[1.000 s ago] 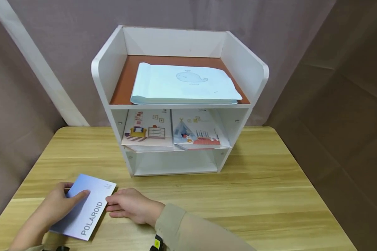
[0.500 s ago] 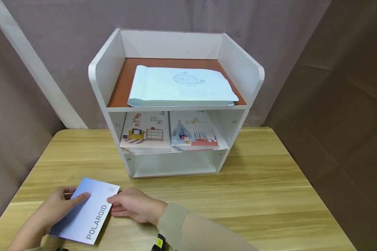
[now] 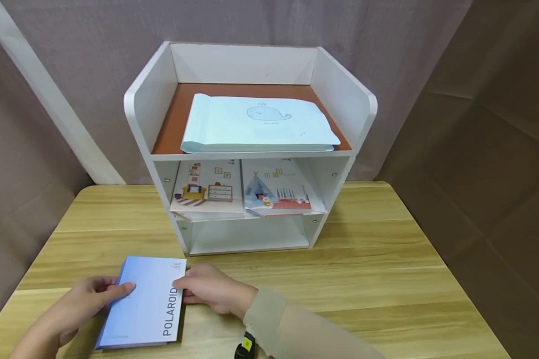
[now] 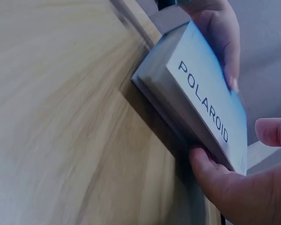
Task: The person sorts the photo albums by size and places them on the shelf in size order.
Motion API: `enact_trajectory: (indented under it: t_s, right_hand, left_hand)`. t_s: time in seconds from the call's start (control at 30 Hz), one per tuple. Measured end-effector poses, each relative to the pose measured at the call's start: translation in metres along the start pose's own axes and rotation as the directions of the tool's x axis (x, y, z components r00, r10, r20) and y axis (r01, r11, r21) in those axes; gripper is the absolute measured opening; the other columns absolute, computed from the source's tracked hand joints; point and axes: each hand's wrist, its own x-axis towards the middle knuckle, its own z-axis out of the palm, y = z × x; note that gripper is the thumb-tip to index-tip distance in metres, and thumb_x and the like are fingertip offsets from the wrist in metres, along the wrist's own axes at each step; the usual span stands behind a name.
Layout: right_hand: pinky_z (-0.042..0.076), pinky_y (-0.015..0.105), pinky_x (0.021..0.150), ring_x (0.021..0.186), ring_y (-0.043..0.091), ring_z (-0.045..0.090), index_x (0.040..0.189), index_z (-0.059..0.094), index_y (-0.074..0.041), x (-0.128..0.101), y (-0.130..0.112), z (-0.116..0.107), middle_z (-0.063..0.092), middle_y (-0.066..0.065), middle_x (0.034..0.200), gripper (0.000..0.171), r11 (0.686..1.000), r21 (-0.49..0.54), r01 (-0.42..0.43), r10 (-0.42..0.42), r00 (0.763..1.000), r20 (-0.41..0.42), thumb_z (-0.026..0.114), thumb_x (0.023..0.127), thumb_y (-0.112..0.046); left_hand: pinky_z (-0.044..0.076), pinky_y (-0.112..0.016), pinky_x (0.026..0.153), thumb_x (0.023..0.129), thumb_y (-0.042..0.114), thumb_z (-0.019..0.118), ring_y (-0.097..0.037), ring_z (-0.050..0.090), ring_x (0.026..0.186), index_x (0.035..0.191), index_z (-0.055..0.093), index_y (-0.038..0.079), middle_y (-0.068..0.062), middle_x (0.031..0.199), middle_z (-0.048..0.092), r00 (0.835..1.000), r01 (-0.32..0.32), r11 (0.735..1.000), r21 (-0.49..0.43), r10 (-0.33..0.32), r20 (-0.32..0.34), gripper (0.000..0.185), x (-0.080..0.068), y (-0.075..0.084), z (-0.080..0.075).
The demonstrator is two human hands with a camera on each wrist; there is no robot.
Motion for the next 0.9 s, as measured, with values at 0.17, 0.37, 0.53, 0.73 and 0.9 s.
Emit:
enact_trajectory:
  t_s: [0.17, 0.37, 0.53, 0.73, 0.9]
  right_hand:
    - [0.055, 0.035, 0.081, 0.089, 0.019, 0.066, 0.103, 0.066, 0.004, -0.005, 0.0, -0.013, 0.07, 0.008, 0.092, 0.015, 0.999, -0.04, 0.008, -0.007, 1.0, 0.03, 0.06, 0.093, -0.006]
    - [0.056, 0.034, 0.081, 0.089, 0.017, 0.066, 0.102, 0.067, 0.0, -0.014, 0.0, -0.027, 0.069, 0.004, 0.093, 0.014, 0.99, -0.139, 0.035, -0.031, 0.999, 0.024, 0.061, 0.094, -0.009]
    - [0.055, 0.035, 0.081, 0.09, 0.017, 0.066, 0.106, 0.066, -0.003, -0.022, 0.001, -0.043, 0.069, 0.003, 0.095, 0.015, 0.985, -0.167, 0.046, -0.036, 0.998, 0.06, 0.059, 0.096, -0.012]
    - [0.056, 0.036, 0.076, 0.09, 0.019, 0.066, 0.117, 0.061, -0.006, -0.036, 0.003, -0.068, 0.069, 0.005, 0.098, 0.025, 0.989, -0.144, 0.038, -0.024, 0.994, 0.103, 0.057, 0.099, -0.023]
    - [0.057, 0.036, 0.073, 0.089, 0.022, 0.067, 0.12, 0.058, -0.005, -0.043, 0.005, -0.086, 0.069, 0.008, 0.099, 0.031, 0.992, -0.114, 0.05, -0.038, 0.994, 0.105, 0.053, 0.101, -0.028]
  left_hand:
    - [0.053, -0.035, 0.08, 0.095, 0.038, 0.062, -0.022, 0.055, 0.101, 0.134, 0.029, -0.017, -0.02, 0.119, 0.052, 0.997, -0.026, 0.991, -0.128, 0.036, 0.072, 0.075, -0.006, 0.009, 0.012]
    - [0.055, -0.041, 0.082, 0.094, 0.033, 0.064, -0.025, 0.059, 0.103, 0.136, 0.021, -0.015, -0.024, 0.122, 0.052, 0.991, -0.043, 0.979, -0.198, 0.066, 0.115, 0.076, -0.011, 0.02, 0.026]
    - [0.056, -0.042, 0.081, 0.094, 0.027, 0.064, -0.027, 0.062, 0.101, 0.138, 0.019, -0.013, -0.023, 0.12, 0.054, 0.982, -0.104, 0.951, -0.291, 0.145, 0.125, 0.074, -0.011, 0.025, 0.04]
    - [0.055, -0.043, 0.084, 0.096, 0.026, 0.061, -0.03, 0.063, 0.103, 0.141, 0.018, -0.01, -0.02, 0.117, 0.059, 0.963, -0.13, 0.906, -0.402, 0.212, 0.168, 0.072, -0.006, 0.036, 0.059]
    - [0.054, -0.043, 0.087, 0.094, 0.029, 0.063, -0.03, 0.063, 0.104, 0.141, 0.021, -0.01, -0.02, 0.115, 0.061, 0.967, -0.122, 0.893, -0.432, 0.206, 0.151, 0.074, -0.001, 0.048, 0.075]
